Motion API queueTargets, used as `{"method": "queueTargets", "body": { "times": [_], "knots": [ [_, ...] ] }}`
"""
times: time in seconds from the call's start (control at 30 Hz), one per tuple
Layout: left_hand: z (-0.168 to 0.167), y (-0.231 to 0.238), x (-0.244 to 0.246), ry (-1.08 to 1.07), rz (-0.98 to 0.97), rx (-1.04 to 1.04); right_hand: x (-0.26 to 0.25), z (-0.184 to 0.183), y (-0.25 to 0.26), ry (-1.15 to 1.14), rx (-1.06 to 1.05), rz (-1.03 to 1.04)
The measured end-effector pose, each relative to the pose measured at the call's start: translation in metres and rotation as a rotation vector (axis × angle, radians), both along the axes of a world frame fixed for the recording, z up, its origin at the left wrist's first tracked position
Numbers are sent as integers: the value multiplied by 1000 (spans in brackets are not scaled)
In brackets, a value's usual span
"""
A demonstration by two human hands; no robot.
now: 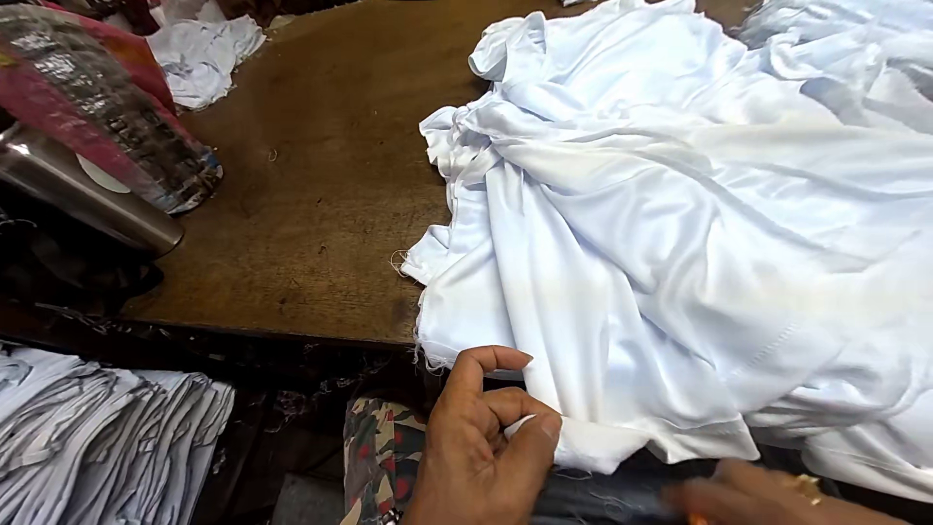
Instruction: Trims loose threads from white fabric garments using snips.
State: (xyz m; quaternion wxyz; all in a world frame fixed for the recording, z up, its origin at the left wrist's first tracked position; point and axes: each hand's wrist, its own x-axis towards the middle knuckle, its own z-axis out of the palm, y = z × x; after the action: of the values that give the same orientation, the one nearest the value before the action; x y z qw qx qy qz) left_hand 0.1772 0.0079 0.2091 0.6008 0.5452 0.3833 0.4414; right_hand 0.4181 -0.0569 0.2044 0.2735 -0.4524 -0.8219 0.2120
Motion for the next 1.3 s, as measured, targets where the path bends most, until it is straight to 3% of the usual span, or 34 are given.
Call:
{"method": "queueTargets", "body": {
  "times": [0.1, 0.33, 1.3],
  "knots": [
    [1, 1, 0, 0, -18, -10, 13, -10, 3, -100, 158, -188],
    [5, -1, 2, 22, -42, 3, 5, -16, 7, -158, 326, -174],
    [3, 1, 3, 50, -62, -127, -5, -26, 14, -191, 410, -158]
  ]
}}
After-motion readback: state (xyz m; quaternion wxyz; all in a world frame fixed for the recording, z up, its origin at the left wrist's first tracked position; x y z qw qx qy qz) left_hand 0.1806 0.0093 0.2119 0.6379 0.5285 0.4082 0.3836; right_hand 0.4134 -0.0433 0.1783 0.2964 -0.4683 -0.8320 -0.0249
